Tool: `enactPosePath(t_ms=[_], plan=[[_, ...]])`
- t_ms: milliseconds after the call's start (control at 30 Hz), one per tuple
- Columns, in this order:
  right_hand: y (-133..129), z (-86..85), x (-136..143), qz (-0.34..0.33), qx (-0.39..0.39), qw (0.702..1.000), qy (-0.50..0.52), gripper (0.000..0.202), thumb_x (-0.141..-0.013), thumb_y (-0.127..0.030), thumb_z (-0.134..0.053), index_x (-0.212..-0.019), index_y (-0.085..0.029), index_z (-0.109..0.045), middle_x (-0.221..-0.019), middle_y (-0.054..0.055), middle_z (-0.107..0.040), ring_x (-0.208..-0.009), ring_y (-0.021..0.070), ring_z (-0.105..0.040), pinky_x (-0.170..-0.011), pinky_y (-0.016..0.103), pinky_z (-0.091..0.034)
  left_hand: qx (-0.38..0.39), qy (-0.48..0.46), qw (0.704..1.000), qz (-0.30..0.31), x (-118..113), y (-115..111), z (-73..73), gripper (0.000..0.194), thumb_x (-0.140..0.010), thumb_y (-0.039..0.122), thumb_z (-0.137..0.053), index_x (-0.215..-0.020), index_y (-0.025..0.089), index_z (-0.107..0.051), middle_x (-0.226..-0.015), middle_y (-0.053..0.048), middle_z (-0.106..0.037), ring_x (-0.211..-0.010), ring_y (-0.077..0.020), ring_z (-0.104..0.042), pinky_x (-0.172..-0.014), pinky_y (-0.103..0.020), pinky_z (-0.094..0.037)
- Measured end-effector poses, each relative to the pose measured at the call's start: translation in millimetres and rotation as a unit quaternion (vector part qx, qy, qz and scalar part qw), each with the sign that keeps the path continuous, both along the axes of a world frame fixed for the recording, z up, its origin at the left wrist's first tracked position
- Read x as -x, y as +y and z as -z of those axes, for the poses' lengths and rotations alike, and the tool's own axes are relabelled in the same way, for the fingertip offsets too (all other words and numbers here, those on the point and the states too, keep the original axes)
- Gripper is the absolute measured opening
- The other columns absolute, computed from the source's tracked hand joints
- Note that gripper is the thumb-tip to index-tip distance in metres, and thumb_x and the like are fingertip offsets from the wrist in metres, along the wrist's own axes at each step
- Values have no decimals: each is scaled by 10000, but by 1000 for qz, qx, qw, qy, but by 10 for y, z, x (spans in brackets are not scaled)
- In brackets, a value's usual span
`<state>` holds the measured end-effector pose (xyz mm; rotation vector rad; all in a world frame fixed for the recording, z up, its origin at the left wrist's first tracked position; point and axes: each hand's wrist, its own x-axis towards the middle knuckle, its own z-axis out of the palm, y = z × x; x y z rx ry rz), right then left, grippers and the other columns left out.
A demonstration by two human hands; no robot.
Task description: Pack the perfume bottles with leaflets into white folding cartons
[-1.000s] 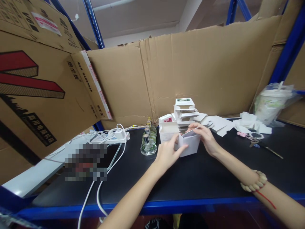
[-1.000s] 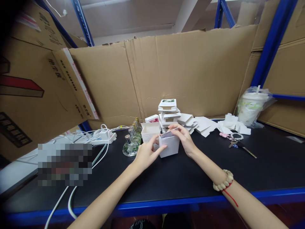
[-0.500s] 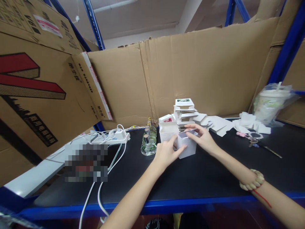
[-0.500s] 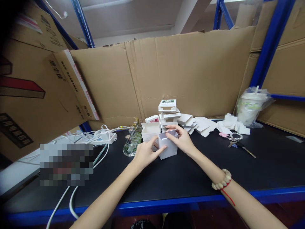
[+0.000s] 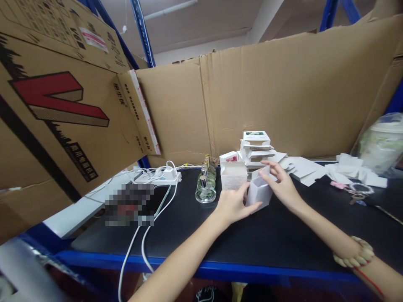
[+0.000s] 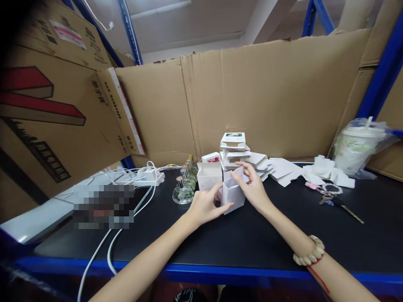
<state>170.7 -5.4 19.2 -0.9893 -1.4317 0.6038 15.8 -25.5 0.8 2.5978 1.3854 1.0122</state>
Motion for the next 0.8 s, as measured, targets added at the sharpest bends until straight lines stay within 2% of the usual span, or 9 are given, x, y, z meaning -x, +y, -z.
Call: enactPosePath(t_ms=[100,200,333,433,600,733,800], plan=[[-4,30,-1,-19,-21,1000,14,406,-717,-519,-551,-1020,-256,-492,-869,38,-601,-885,214,-590,-697,340,-490,-68,-6,997,-28,5,13,22,465,-733,499,-546,-1077,186,-565,-628,-20,-666,-530,-160,-620,-531,-240,-481],[-36,57,16,-68,-35,997,9,548,-717,-528,-553,-1174,-271,-395,-1001,65,-569,-923,217,-579,-740,369,-494,-107,-29,993,-44,17,15,17,451,-745,481,-544,-1086,187,-578,-607,-26,-658,-515,-151,-612,-541,-234,-489],[-70,92,60,-95,-35,995,-21,810,-667,-489,-626,-1318,-281,-192,-1138,105,-478,-1011,237,-544,-776,392,-497,-111,-57,992,-33,22,6,22,408,-777,428,-520,-1109,196,-569,-642,-24,-669,-521,-143,-614,-554,-228,-498],[-65,126,81,-94,-28,994,-41,926,-621,-467,-668,-1336,-269,-114,-1142,113,-430,-962,229,-556,-781,403,-498,-100,-69,993,-1,26,-11,29,400,-788,374,-491,-1146,202,-543,-663,-11,-673,-522,-131,-612,-574,-221,-506],[-65,162,64,-115,-53,988,-92,836,-647,-408,-649,-1327,-273,-182,-1082,81,-451,-764,168,-573,-743,382,-507,-93,-75,989,87,56,-68,-29,467,-724,371,-485,-1146,176,-528,-700,-12,-673,-548,-127,-609,-607,-230,-515],[-94,163,35,-96,-72,977,-177,821,-630,-319,-652,-1328,-309,-220,-1114,71,-478,-786,178,-584,-707,361,-510,-49,-132,987,70,76,-85,-84,541,-725,356,-468,-1246,219,-420,-765,19,-676,-536,-100,-590,-568,-211,-505],[-111,157,33,-87,-73,968,-225,837,-613,-287,-651,-1332,-327,-224,-1182,80,-461,-814,192,-592,-697,365,-514,-61,-140,986,60,76,-82,-95,518,-764,364,-442,-1263,228,-406,-863,3,-680,-562,-93,-593,-583,-207,-506]])
